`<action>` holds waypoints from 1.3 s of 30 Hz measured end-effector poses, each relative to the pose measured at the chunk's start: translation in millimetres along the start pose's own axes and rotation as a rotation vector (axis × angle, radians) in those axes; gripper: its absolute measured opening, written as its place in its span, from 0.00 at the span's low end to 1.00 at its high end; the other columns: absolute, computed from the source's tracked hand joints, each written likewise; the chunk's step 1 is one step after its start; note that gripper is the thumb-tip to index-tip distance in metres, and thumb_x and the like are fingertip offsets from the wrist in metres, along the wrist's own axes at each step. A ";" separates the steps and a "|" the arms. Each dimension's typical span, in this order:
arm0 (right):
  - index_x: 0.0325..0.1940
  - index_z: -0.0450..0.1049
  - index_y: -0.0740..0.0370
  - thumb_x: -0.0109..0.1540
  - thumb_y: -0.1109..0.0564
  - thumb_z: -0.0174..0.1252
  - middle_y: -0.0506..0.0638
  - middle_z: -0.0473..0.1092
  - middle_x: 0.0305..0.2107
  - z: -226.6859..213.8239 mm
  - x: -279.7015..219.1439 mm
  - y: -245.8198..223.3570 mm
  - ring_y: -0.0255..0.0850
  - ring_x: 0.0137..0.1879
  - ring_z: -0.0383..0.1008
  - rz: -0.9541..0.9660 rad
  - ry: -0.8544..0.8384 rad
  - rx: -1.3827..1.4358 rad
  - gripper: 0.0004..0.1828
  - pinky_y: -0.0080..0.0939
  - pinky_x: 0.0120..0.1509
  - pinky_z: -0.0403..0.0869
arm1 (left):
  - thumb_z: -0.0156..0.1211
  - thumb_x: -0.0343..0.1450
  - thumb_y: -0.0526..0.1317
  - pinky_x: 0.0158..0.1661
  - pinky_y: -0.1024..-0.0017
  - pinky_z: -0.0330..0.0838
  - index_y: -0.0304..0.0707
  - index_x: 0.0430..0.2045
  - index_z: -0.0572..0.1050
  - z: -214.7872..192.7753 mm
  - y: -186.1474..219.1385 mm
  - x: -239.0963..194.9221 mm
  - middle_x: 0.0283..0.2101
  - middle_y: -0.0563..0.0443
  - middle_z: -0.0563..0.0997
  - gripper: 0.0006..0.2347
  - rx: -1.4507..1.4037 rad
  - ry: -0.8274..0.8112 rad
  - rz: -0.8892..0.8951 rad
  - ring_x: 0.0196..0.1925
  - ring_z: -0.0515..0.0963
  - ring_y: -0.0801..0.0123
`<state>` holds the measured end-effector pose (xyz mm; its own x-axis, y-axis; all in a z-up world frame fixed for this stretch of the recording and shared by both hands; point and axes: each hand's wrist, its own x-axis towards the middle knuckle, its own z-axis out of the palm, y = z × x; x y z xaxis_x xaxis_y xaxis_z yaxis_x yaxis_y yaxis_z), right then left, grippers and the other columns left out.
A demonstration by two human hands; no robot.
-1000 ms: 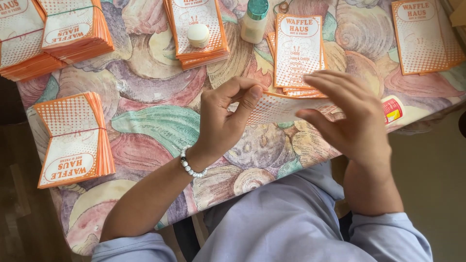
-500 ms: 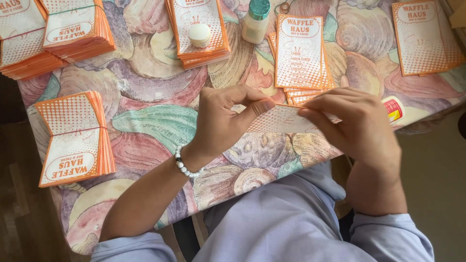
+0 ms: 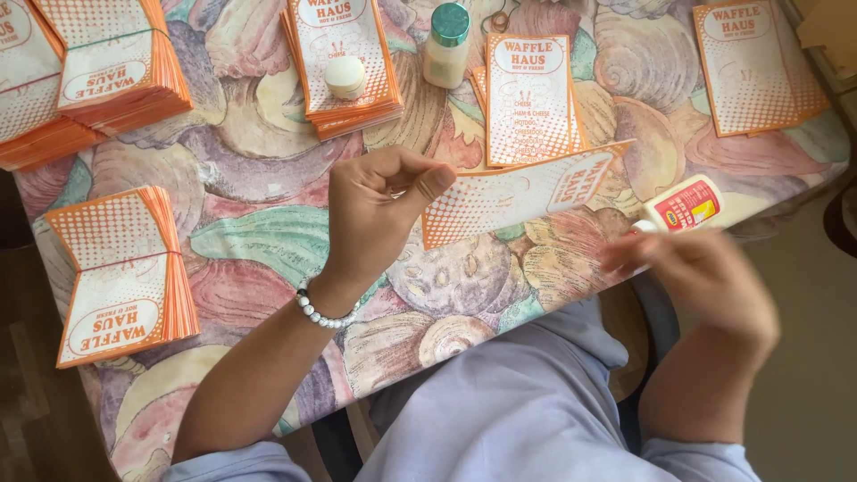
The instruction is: Applying glue to the edges of paper bags and folding them to seal.
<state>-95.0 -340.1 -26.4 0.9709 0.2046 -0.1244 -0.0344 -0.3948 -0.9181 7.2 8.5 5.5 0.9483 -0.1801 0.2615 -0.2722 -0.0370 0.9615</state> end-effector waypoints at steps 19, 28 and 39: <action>0.65 0.68 0.68 0.73 0.59 0.55 0.55 0.72 0.47 29.0 85.4 36.0 0.43 0.55 0.74 -0.262 0.718 0.367 0.17 0.47 0.63 0.77 | 0.52 0.79 0.39 0.44 0.71 0.80 0.36 0.32 0.80 16.7 -20.3 3.1 0.32 0.44 0.87 0.11 -0.191 0.069 -0.021 0.36 0.87 0.67; 0.72 0.76 0.73 0.63 0.55 0.65 0.55 0.78 0.42 -207.4 112.5 139.5 0.44 0.44 0.76 0.047 0.575 -0.820 0.34 0.44 0.46 0.73 | 0.42 0.80 0.47 0.22 0.85 0.75 0.36 0.26 0.76 32.2 -68.8 -15.3 0.21 0.51 0.83 0.19 0.171 -0.081 0.066 0.25 0.88 0.70; 0.50 0.65 0.70 0.80 0.56 0.55 0.60 0.63 0.43 -137.5 112.3 118.7 0.60 0.53 0.63 -0.036 0.445 -0.999 0.13 0.60 0.45 0.63 | 0.73 0.67 0.41 0.33 0.72 0.76 0.39 0.29 0.85 32.6 -80.3 -21.4 0.33 0.52 0.87 0.06 0.402 -0.102 0.323 0.32 0.86 0.69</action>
<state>42.6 -487.1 -97.6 0.9732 -0.0317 0.2279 0.0087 -0.9848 -0.1738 3.4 -16.7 -80.0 0.7906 -0.3385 0.5103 -0.6080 -0.3342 0.7202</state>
